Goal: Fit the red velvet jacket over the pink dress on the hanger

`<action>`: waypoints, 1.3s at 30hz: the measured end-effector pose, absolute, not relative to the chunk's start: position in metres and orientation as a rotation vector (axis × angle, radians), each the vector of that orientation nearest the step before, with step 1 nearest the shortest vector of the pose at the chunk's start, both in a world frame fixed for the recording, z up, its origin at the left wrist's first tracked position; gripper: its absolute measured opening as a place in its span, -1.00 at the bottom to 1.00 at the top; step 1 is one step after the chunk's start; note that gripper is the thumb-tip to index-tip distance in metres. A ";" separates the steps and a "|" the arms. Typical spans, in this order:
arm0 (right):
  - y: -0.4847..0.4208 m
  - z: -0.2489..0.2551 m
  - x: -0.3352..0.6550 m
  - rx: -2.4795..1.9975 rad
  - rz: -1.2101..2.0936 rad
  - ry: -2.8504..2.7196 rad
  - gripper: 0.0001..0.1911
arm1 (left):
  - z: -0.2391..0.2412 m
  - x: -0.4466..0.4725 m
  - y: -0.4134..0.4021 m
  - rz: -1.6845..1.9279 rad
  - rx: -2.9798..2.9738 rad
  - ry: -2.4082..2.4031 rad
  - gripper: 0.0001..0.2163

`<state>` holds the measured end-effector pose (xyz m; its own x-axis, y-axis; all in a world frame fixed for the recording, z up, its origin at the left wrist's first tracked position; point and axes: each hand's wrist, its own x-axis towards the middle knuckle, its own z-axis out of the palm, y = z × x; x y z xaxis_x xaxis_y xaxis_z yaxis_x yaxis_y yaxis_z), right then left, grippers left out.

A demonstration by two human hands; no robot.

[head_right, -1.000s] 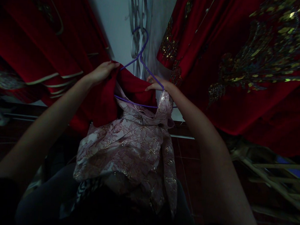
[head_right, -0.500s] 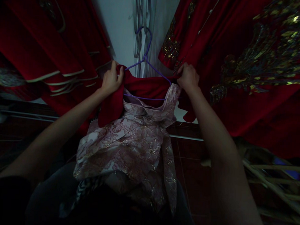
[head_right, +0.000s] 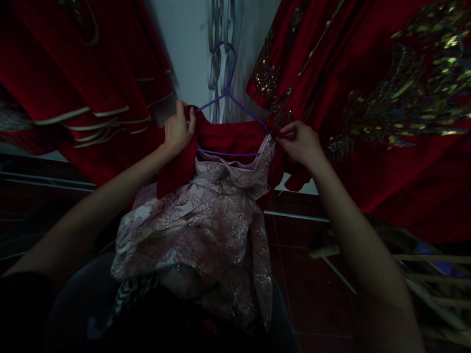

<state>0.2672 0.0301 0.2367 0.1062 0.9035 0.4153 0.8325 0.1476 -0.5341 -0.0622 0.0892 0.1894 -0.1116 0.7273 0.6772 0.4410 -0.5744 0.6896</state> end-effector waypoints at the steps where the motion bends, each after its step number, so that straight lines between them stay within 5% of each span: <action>1: 0.033 0.230 0.260 -1.645 0.218 -1.691 -0.72 | 0.189 -0.059 0.086 1.751 1.907 1.291 -0.76; 8: 0.056 0.188 0.181 -1.379 0.474 -1.593 -0.65 | 0.181 -0.052 0.083 1.794 1.845 1.276 -0.80; 16: 0.040 0.197 0.141 -1.230 0.630 -1.746 -0.67 | 0.180 -0.059 0.084 1.875 2.010 1.492 -0.77; 22: 0.011 0.208 0.190 -1.377 0.196 -1.751 -0.67 | 0.171 -0.084 0.073 2.143 1.971 1.623 -0.76; 30: -0.015 0.217 0.249 -1.492 -0.130 -1.914 -0.47 | 0.153 -0.120 0.055 1.967 2.030 1.542 -0.85; 36: -0.008 0.233 0.278 -1.705 -0.557 -1.909 -0.57 | 0.165 -0.133 0.050 1.875 2.163 1.551 -0.88; 39: -0.016 0.239 0.278 -1.718 -0.481 -1.848 -0.65 | 0.170 -0.132 0.049 1.862 2.135 1.527 -0.89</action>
